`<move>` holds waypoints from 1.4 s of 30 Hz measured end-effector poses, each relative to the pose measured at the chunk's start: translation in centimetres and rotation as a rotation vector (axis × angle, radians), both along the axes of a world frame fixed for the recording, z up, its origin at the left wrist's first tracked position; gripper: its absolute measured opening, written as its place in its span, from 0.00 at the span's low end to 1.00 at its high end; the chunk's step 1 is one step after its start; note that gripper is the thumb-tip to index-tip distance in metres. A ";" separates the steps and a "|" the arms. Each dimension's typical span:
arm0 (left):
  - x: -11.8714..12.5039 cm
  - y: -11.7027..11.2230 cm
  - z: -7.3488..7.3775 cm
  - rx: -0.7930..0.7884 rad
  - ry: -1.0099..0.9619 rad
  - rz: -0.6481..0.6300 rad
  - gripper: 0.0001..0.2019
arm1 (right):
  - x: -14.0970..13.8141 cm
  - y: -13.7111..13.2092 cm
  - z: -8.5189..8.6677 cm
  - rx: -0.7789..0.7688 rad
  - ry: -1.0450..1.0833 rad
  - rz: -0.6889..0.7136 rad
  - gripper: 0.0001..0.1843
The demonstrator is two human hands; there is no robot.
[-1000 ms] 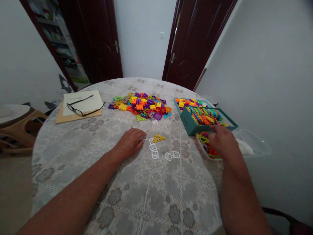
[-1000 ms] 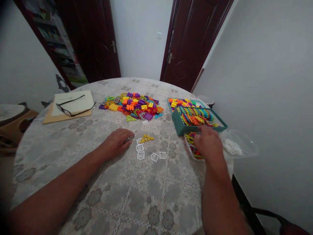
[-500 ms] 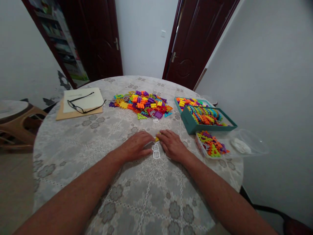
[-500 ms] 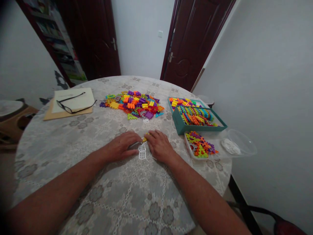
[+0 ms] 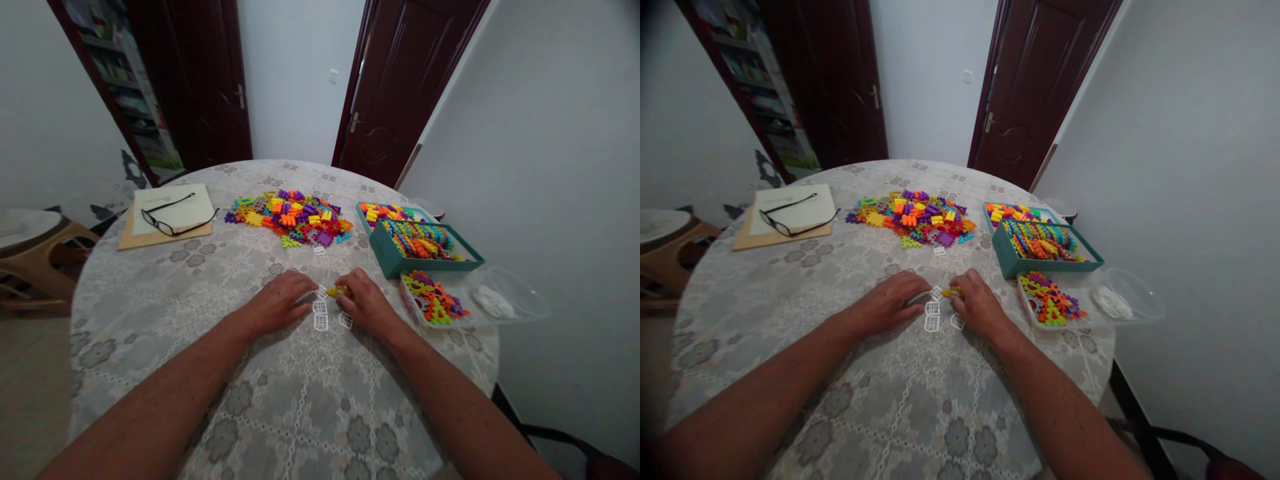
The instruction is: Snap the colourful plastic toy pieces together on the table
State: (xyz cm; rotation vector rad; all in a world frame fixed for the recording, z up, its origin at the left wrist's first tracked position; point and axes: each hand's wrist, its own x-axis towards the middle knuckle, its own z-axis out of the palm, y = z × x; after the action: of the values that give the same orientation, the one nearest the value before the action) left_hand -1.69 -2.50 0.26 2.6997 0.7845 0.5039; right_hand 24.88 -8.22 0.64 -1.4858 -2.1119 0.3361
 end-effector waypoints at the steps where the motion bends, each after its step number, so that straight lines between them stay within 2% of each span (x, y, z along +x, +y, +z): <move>1: -0.1 0.1 -0.1 0.007 0.002 0.033 0.14 | 0.3 -0.1 0.3 0.014 -0.004 -0.007 0.07; 5: -0.4 0.6 -0.4 0.023 -0.014 0.158 0.15 | 2.5 -0.4 2.4 0.201 -0.006 -0.111 0.05; 8: -0.6 0.8 -0.8 0.039 -0.032 0.178 0.15 | 5.4 -0.7 3.9 0.347 -0.043 -0.295 0.05; 10: -0.7 0.9 -1.0 0.050 -0.036 0.180 0.15 | 7.6 -0.9 4.6 0.374 -0.083 -0.420 0.05; 13: -0.7 0.9 -1.2 0.059 -0.036 0.174 0.15 | 10.6 -1.3 5.0 0.335 -0.164 -0.580 0.04; 16: -0.7 1.0 -1.3 0.058 -0.045 0.172 0.14 | 12.6 -1.7 4.8 0.226 -0.264 -0.702 0.05; 21: -1.1 1.3 -1.4 0.052 -0.055 0.185 0.15 | 14.5 -1.5 3.8 0.084 -0.311 -0.762 0.09; 26: -1.1 1.9 -0.8 0.023 -0.010 0.202 0.16 | 14.2 -0.8 3.4 0.234 -0.239 -0.637 0.11; 29: -0.4 2.5 0.2 0.012 0.054 0.206 0.18 | 11.5 -0.6 3.7 0.305 -0.137 -0.490 0.12; 32: 1.2 3.6 1.1 0.033 0.151 0.242 0.21 | 7.4 -0.9 3.8 0.318 -0.055 -0.262 0.14; 35: 3.7 4.9 1.4 0.094 0.290 0.338 0.23 | 3.4 -1.4 3.4 0.234 -0.066 -0.021 0.16; 37: 5.4 5.8 1.3 0.143 0.361 0.410 0.21 | 1.5 -1.7 2.9 0.145 -0.115 0.092 0.16; 42: 7.8 7.2 0.6 0.211 0.357 0.529 0.22 | 0.1 -1.5 1.9 0.032 -0.239 0.196 0.08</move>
State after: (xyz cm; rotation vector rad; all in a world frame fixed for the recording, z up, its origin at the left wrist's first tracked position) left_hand 6.14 4.65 0.85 2.7950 1.6498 0.2151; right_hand 24.95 -9.70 2.50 -1.3599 -2.4480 0.2020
